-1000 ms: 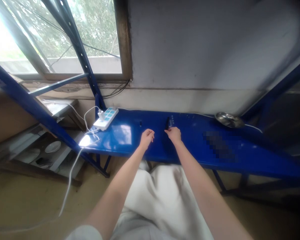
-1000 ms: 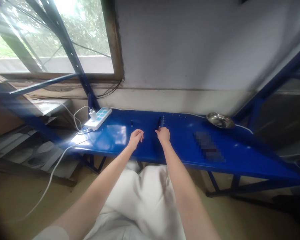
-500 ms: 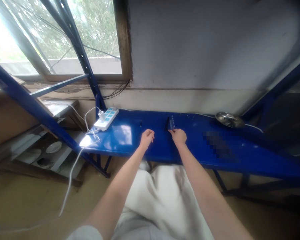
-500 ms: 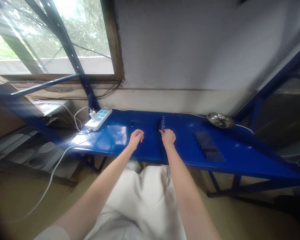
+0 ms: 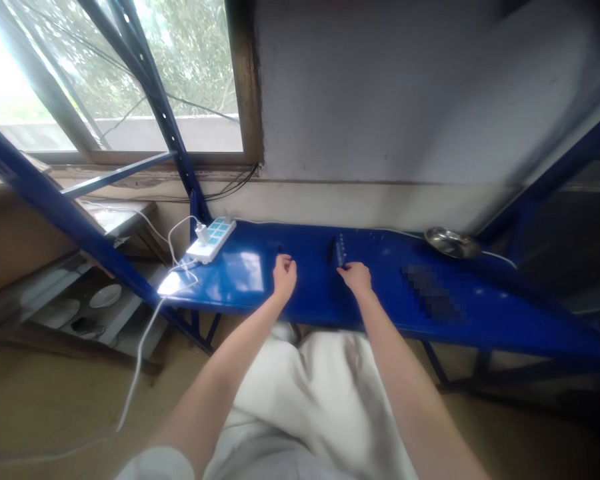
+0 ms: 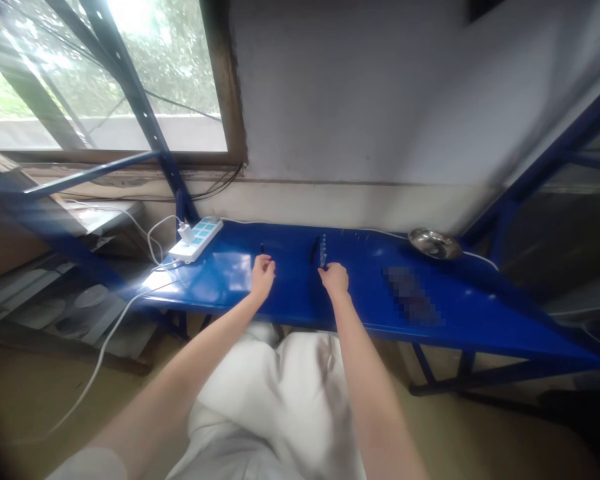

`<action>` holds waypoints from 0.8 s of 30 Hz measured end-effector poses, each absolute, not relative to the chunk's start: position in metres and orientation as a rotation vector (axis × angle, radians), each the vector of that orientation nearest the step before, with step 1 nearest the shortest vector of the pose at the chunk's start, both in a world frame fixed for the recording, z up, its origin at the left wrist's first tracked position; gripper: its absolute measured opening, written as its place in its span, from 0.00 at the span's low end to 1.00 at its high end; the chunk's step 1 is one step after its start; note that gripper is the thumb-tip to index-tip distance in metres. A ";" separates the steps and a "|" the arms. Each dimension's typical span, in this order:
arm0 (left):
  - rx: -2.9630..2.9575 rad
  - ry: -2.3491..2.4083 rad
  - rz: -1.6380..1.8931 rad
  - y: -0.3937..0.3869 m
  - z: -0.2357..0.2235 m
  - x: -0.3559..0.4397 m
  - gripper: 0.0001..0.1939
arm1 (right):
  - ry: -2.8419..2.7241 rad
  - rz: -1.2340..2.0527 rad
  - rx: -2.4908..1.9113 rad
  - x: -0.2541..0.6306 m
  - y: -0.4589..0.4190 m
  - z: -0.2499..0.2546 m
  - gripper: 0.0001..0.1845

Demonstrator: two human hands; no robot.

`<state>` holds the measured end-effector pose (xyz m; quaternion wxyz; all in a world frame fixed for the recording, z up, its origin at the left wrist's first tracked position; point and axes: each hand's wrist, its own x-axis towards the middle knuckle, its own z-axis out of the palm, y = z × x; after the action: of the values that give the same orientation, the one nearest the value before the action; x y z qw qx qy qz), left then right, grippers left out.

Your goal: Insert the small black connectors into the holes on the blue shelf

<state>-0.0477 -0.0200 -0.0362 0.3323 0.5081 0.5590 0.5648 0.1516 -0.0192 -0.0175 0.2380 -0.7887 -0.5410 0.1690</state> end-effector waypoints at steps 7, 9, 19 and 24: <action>1.742 1.841 1.366 0.015 0.002 -0.098 0.18 | -1.408 0.419 -2.038 0.145 -0.041 0.004 0.16; 1.989 1.902 1.155 0.021 0.011 -0.105 0.20 | -1.406 0.368 -1.923 0.137 -0.045 0.012 0.16; 2.605 1.856 0.330 0.037 0.015 -0.097 0.23 | -1.584 0.391 -1.539 0.104 -0.054 0.032 0.16; 2.542 1.868 0.237 0.045 0.007 -0.096 0.17 | -1.627 0.407 -1.511 0.099 -0.057 0.033 0.15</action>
<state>-0.0962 0.0452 0.0068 -0.0109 0.8035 0.5905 0.0749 0.0989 -0.0570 0.0326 0.4276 -0.6050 -0.6516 0.1631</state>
